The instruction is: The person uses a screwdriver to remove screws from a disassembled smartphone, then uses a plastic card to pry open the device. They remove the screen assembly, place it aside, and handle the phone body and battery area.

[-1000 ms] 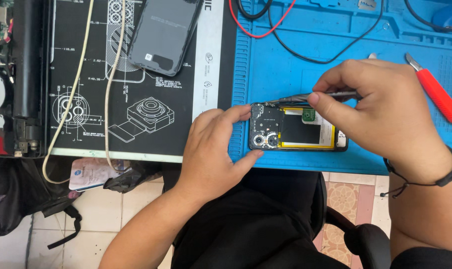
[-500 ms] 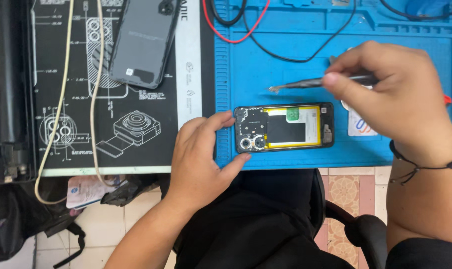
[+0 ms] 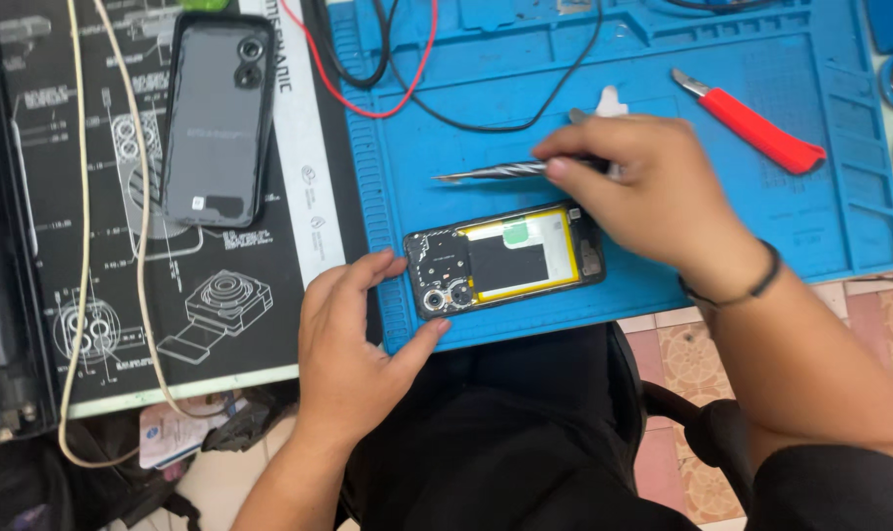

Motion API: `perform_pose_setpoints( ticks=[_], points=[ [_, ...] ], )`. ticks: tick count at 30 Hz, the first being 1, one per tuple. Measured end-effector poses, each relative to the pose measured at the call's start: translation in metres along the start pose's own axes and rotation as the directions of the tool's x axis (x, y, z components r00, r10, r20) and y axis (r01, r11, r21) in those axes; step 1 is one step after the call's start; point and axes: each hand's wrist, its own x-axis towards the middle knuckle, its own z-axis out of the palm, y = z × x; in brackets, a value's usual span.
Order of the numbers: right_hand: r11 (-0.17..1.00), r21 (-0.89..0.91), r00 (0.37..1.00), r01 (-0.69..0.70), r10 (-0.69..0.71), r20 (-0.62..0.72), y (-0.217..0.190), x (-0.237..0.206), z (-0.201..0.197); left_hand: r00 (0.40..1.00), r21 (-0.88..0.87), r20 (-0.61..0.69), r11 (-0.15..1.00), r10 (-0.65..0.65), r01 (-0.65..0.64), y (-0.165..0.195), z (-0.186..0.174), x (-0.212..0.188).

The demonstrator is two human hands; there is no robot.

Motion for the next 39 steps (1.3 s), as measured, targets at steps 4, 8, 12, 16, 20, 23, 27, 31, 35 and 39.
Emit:
perform_pose_setpoints(
  ticks=[4,8,12,16,20,23,27,31,35,39],
  points=[
    [0.993,0.017,0.993,0.117,-0.117,0.005,0.001,0.015,0.011,1.000,-0.005,-0.007,1.000,0.005,-0.005,-0.001,0.000,0.001],
    [0.995,0.059,0.996,0.083,-0.084,0.011,0.003,0.014,0.007,1.000,0.026,0.002,1.000,-0.015,0.015,-0.003,0.000,0.001],
    [0.998,0.058,0.998,0.001,0.003,-0.064,0.023,0.011,-0.019,1.000,0.011,0.008,1.000,-0.029,0.029,-0.003,0.001,0.000],
    [0.998,-0.015,0.993,-0.054,0.052,-0.106,0.050,0.022,-0.029,0.999,0.026,0.009,0.999,-0.040,0.039,-0.002,0.000,0.000],
    [1.000,-0.007,0.999,0.029,-0.029,-0.043,0.062,0.041,-0.019,0.999,0.023,0.015,0.999,-0.042,0.041,0.000,-0.001,0.002],
    [0.992,-0.060,0.992,0.108,-0.111,-0.054,0.060,0.057,-0.007,1.000,0.014,0.010,1.000,-0.014,0.014,0.000,-0.002,0.002],
    [0.955,-0.208,0.972,0.212,-0.228,-0.053,0.055,0.064,-0.001,1.000,0.009,0.008,1.000,0.020,-0.020,0.000,-0.004,0.002],
    [0.889,-0.369,0.946,0.271,-0.316,-0.067,0.055,0.061,0.001,0.999,0.012,-0.005,0.999,0.039,-0.039,0.000,-0.002,0.003],
    [0.860,-0.398,0.921,0.320,-0.380,-0.081,0.054,0.056,-0.002,0.999,0.005,-0.010,0.999,0.046,-0.046,0.001,-0.002,0.002],
    [0.929,-0.265,0.948,0.260,-0.297,-0.112,0.047,0.035,-0.021,0.999,-0.002,-0.005,0.999,0.042,-0.042,0.002,-0.002,0.001]
  ],
)
